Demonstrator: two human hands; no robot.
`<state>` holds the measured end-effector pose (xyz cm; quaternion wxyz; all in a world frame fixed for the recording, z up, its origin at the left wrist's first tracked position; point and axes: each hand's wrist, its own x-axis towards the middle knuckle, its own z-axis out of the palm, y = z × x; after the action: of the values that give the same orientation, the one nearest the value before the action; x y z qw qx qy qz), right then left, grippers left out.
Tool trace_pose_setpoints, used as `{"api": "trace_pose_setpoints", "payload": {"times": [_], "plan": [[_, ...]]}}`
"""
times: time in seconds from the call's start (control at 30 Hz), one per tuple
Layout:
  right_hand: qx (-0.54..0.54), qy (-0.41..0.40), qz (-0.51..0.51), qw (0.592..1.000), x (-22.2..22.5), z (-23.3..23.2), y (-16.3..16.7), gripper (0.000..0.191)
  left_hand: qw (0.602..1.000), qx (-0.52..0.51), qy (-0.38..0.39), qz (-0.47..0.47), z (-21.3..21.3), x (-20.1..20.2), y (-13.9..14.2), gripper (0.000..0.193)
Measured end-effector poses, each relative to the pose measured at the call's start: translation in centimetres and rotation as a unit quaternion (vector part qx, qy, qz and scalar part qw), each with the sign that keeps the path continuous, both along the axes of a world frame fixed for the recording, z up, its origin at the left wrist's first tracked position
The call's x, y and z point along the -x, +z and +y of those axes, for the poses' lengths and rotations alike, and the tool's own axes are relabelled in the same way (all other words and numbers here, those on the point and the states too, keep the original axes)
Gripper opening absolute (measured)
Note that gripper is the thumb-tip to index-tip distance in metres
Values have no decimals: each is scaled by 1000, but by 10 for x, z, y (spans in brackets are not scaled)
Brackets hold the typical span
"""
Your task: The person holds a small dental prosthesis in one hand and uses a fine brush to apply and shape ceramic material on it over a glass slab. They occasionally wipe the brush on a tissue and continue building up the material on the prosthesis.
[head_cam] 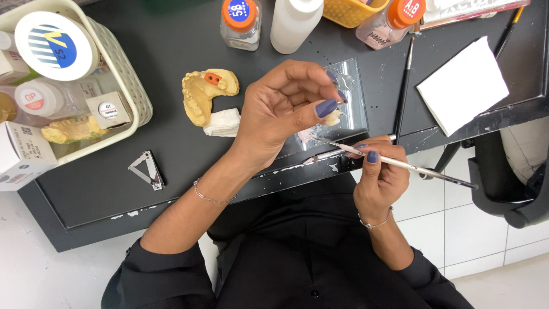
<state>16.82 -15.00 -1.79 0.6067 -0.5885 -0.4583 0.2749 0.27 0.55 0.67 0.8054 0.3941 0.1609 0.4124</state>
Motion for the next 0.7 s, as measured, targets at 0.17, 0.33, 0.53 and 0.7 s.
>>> {"api": "trace_pose_setpoints", "payload": {"times": [0.17, 0.33, 0.53, 0.7], "plan": [[1, -2, -25, 1000, 1, 0, 0, 14, 1000, 15, -6, -2, 0, 1, 1, 24], [-18, -24, 1, 1000, 2, 3, -4, 13, 999, 38, -11, -20, 0, 1, 1, 23], [-22, -43, -3, 999, 3, 4, -9, 14, 998, 44, -17, -30, -1, 2, 1, 22], [-28, -51, 0, 998, 2, 4, -10, 17, 998, 46, -18, -37, -2, 2, 1, 23]]}}
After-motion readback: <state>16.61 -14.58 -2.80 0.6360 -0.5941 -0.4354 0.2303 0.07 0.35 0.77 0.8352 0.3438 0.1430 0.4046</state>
